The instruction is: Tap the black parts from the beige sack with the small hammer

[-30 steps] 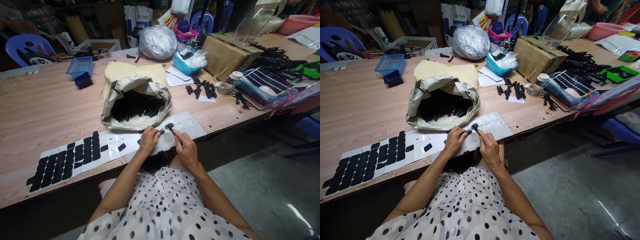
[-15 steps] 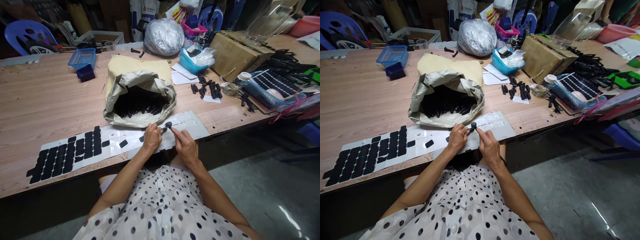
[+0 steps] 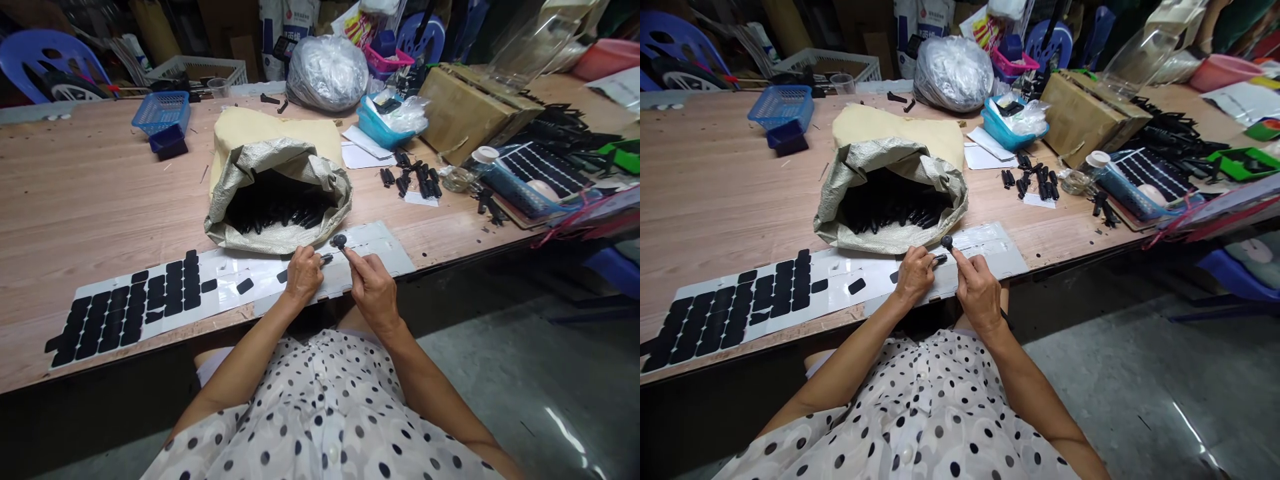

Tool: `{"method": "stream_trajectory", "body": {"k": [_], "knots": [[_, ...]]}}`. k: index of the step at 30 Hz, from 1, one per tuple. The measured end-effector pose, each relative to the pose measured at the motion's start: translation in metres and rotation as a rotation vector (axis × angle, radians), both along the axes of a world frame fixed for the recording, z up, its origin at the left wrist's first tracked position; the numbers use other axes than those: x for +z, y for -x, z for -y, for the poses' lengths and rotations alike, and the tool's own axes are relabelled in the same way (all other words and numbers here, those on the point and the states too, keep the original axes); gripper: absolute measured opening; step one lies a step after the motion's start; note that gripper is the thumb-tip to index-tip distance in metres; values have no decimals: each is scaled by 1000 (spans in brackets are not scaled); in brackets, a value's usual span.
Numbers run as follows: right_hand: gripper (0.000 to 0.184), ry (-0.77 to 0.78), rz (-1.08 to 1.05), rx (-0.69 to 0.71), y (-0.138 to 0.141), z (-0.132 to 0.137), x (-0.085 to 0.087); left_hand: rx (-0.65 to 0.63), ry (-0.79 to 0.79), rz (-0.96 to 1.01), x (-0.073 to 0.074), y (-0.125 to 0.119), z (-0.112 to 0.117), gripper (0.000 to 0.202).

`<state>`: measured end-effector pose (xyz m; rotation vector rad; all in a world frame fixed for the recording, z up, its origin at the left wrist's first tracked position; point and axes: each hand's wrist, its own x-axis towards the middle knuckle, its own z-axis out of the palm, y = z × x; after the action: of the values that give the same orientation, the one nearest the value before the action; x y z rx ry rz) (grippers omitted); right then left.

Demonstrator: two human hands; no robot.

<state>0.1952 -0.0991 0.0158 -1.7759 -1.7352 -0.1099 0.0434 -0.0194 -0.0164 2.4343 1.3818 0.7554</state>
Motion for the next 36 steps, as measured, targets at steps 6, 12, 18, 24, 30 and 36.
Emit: {"method": "stream_trajectory", "body": {"k": [6, 12, 18, 24, 30, 36], "knots": [[38, 89, 33, -11, 1, -2, -6, 1, -16, 4, -1, 0, -1, 25], [38, 54, 13, -206, -23, -13, -10, 36, 59, 102, -3, 2, 5, 14], [35, 44, 66, -338, -42, -28, -33, 67, 124, 177, -7, 5, 10, 14], [33, -51, 100, -291, -38, -35, -43, 67, 151, 179, -7, 7, 9, 15], [32, 70, 53, -292, -26, -32, -44, 66, 210, 207, -1, 11, 10, 15], [34, 64, 68, -312, -20, -30, -37, 54, 247, 275, 8, 15, 11, 15]]}}
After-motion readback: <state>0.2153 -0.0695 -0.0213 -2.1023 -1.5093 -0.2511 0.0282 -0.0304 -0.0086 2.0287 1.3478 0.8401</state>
